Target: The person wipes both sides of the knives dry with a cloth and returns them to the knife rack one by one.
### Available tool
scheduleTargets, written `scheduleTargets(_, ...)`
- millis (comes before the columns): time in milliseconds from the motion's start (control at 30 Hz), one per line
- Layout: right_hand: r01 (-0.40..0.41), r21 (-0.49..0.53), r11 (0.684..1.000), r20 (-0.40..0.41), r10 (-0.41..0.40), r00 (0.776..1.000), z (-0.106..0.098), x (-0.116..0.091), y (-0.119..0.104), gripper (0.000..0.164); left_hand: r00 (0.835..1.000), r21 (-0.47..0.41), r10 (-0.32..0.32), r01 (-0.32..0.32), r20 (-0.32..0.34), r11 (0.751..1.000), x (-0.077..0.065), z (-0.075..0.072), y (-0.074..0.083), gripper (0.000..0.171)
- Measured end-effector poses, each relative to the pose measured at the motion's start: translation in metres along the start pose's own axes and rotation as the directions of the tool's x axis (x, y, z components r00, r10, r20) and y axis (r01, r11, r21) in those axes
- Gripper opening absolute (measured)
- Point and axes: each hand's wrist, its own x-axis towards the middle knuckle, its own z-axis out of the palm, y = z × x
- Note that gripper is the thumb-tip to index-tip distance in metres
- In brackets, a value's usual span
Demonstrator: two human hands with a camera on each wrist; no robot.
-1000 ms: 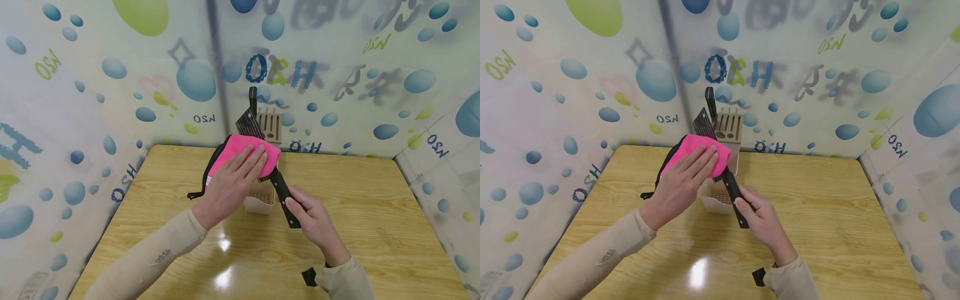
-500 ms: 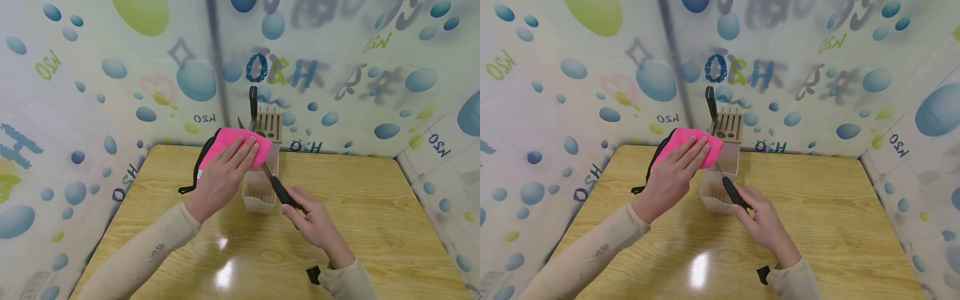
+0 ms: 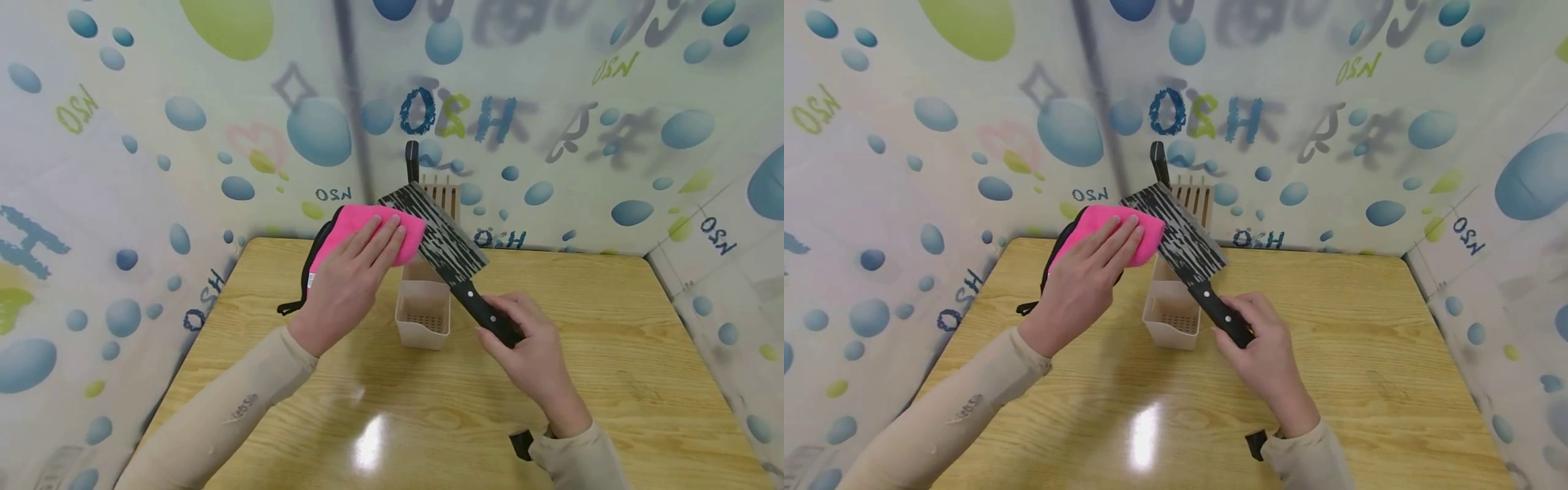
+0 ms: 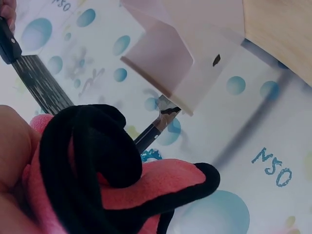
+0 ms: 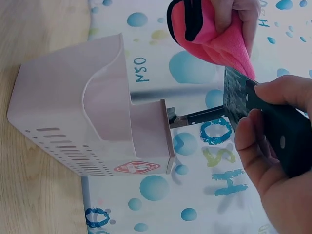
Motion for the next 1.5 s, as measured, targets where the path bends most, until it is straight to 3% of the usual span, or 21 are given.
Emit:
scheduleTargets(267, 0.011, -0.051, 0.999, -0.026, -0.012, 1.0, -0.002, -0.002, 0.003, 0.042, 1.0, 0.031, -0.019, 0.019, 0.017, 0.999, 0.001, -0.001, -0.008, 0.057)
scheduleTargets(467, 0.063, -0.099, 0.993, -0.006, -0.064, 0.998, 0.001, -0.005, 0.005, 0.04, 0.995, 0.06, -0.057, 0.052, 0.086, 0.997, 0.003, -0.002, -0.013, 0.051)
scheduleTargets(733, 0.16, -0.071, 0.985, 0.005, -0.16, 0.987, 0.009, -0.008, 0.003, 0.041, 0.983, 0.074, -0.095, 0.084, 0.155, 0.994, 0.007, 0.001, -0.018, 0.047)
scheduleTargets(1233, 0.169, -0.074, 0.983, 0.027, -0.168, 0.985, 0.01, -0.009, 0.0, 0.041, 0.976, 0.049, -0.116, 0.108, 0.186, 0.993, 0.011, 0.008, -0.028, 0.046)
scheduleTargets(1500, 0.171, -0.096, 0.981, 0.027, -0.169, 0.985, 0.01, -0.008, -0.001, 0.039, 0.973, 0.057, -0.102, 0.092, 0.208, 0.994, 0.01, 0.009, -0.021, 0.047)
